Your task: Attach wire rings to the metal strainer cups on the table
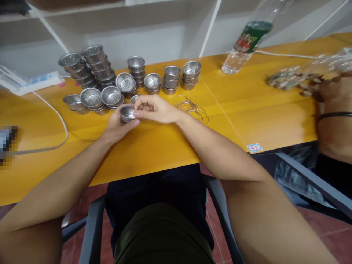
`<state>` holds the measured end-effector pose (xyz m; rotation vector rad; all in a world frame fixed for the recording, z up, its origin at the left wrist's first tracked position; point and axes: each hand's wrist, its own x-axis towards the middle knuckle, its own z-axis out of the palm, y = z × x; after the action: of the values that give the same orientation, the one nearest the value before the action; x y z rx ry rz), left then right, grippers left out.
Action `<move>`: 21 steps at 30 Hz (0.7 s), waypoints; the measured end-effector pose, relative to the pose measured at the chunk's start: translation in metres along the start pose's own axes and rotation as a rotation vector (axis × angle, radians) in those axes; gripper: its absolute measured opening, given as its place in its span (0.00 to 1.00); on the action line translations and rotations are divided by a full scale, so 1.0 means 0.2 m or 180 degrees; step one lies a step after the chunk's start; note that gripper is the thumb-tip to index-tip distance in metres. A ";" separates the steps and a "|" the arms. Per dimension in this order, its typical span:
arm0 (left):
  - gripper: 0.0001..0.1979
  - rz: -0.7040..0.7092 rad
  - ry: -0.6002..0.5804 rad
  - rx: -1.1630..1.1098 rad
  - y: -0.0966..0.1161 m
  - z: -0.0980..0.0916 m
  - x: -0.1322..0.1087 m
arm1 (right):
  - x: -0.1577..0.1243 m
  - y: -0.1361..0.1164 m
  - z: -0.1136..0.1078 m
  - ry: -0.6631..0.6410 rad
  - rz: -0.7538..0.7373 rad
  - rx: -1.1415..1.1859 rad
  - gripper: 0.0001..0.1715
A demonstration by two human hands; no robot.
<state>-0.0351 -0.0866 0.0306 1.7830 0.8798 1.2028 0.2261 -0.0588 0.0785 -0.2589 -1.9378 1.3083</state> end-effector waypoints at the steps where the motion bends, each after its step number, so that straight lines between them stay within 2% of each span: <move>1: 0.50 0.0034 -0.0031 -0.0008 -0.01 0.00 0.00 | 0.00 0.01 0.00 0.0002 0.0049 0.0018 0.32; 8: 0.49 0.0239 -0.0140 0.0190 -0.06 0.00 -0.01 | 0.01 0.03 0.00 0.0081 0.0165 0.0042 0.36; 16: 0.47 0.0234 -0.0064 0.0354 -0.06 -0.01 0.00 | 0.01 0.02 0.02 0.0137 0.0269 -0.0008 0.39; 21: 0.47 0.0356 -0.0088 0.0486 -0.06 -0.01 -0.01 | 0.00 0.02 0.01 0.0109 0.0246 0.0060 0.36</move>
<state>-0.0399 -0.0822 0.0192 1.9893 0.8861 1.2058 0.2225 -0.0581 0.0741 -0.3478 -1.9025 1.3626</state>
